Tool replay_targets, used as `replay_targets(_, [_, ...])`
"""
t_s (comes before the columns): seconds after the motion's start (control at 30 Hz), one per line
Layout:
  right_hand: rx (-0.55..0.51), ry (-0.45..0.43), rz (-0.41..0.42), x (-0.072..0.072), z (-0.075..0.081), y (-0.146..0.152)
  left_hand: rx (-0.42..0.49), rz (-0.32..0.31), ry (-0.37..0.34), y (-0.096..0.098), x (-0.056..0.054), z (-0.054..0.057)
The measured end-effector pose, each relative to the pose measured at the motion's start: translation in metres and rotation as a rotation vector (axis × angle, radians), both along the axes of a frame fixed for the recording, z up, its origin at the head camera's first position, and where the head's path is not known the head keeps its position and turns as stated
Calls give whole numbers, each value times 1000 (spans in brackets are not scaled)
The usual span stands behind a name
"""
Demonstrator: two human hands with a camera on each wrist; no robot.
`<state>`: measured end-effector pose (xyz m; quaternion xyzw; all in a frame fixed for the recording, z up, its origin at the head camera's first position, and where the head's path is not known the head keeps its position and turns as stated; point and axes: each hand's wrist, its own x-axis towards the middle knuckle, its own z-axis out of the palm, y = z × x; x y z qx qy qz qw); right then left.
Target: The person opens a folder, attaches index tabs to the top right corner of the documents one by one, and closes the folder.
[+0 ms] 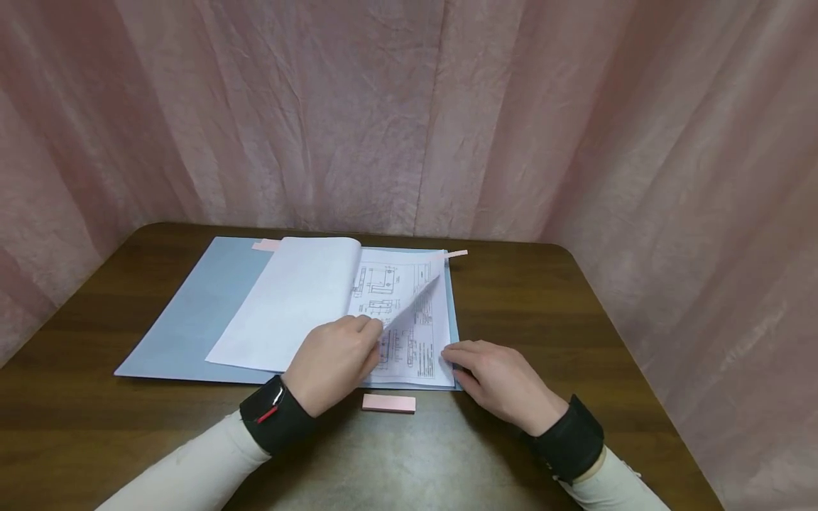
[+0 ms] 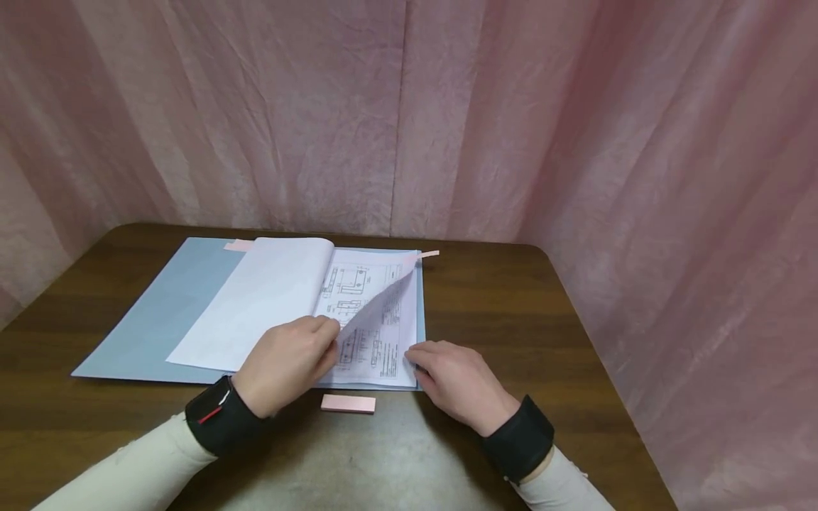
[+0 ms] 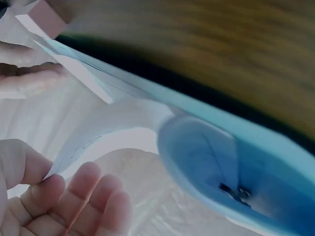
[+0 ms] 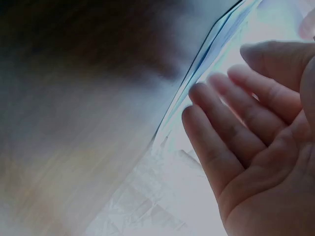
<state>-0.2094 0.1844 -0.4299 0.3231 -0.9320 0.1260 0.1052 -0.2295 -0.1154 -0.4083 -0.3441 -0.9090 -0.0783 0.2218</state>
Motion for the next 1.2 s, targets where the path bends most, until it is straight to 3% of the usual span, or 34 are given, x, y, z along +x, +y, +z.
replay_targets(0.33, [32,-13,36,2,0,-2,-23,78,151,-28,1,-1])
replay_targets(0.73, [59,17,42,3,1,-3,-143,277,207,-59,5,2])
replay_targets(0.97, [64,16,26,3,1,-4,-183,373,184,-71,14,0])
replay_targets(1.2, [65,11,28,2,1,-3,-225,358,116,-75,16,-4])
